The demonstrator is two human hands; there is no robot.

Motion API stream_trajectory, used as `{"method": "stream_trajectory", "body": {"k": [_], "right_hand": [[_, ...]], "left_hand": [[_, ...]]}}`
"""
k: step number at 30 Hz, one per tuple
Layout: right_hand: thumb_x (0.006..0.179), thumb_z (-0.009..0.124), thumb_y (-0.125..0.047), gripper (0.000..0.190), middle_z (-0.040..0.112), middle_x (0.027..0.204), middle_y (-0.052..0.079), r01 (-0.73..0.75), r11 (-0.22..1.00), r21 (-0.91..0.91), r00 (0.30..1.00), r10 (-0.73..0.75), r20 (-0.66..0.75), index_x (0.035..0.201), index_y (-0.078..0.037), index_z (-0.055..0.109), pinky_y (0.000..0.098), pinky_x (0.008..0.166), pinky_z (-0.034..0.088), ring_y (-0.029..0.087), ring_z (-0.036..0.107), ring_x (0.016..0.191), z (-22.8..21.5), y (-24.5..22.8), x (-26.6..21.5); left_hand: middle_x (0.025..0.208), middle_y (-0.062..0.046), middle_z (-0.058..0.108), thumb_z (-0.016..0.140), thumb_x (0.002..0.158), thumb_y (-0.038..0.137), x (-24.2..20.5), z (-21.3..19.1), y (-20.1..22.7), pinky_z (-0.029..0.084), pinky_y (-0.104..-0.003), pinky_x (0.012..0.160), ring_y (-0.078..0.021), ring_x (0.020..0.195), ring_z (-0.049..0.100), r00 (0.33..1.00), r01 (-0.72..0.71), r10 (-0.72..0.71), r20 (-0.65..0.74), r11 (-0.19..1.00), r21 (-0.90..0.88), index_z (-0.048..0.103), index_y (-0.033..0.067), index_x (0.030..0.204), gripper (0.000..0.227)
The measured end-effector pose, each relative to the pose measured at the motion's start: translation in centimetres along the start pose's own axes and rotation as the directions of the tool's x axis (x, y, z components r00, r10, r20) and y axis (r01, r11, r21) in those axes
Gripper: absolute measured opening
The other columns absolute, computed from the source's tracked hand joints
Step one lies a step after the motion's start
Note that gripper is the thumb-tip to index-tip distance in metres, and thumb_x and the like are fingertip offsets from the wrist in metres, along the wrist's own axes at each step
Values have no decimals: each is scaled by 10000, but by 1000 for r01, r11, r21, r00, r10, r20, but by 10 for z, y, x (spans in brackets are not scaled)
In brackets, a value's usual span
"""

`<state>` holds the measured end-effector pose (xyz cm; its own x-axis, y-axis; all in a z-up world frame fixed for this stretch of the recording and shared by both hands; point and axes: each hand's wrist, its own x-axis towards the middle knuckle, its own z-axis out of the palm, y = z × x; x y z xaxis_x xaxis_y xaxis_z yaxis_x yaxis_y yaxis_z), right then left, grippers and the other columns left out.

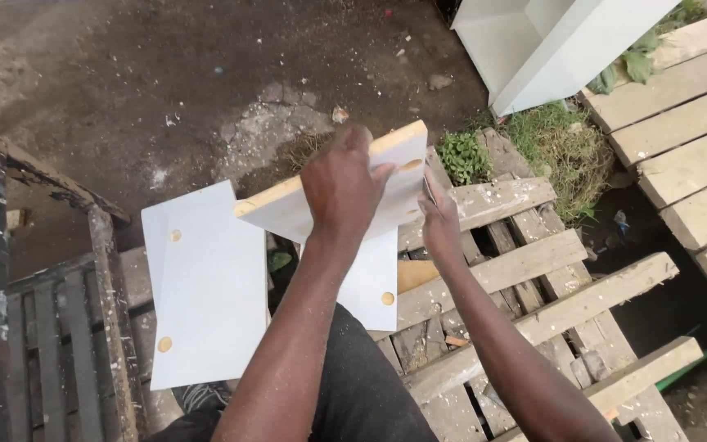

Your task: Hand-sanding the edges and surfaces of wooden panels and strips on a pallet workbench.

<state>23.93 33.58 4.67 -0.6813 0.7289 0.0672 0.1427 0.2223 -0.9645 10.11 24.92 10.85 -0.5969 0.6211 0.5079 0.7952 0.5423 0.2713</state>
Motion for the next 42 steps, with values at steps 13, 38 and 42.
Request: {"method": "stream_trajectory", "body": {"k": [13,38,42], "right_hand": [[1035,420,129,540,404,1608,110,580,537,-612,792,-547,271,1533,-79,429,520,1279,188,325,302,1526,-62,-58,67],[979,417,118,533,551,1529,195,456,387,-801,852,-450,268,1468,6,597,508,1220,242,355,408,1461,-31,-80,40],[933,500,2,575,489,1577,11,728,454,-513,685,-497,533,1479,-170,554,450,1257,246,269,395,1489,43,-104,-14]], "left_hand": [[768,-76,734,896,794,185,14,-11,-11,553,-449,534,-277,680,717,966,27,-18,258,999,-28,720,121,935,235],[802,-171,761,852,796,205,-20,-2,-32,597,-375,763,-254,716,754,887,461,-213,409,433,-775,747,-13,953,289],[869,-154,768,843,814,165,-29,-8,-34,580,-394,844,-258,811,750,895,441,-151,421,447,-778,748,11,998,259]]}}
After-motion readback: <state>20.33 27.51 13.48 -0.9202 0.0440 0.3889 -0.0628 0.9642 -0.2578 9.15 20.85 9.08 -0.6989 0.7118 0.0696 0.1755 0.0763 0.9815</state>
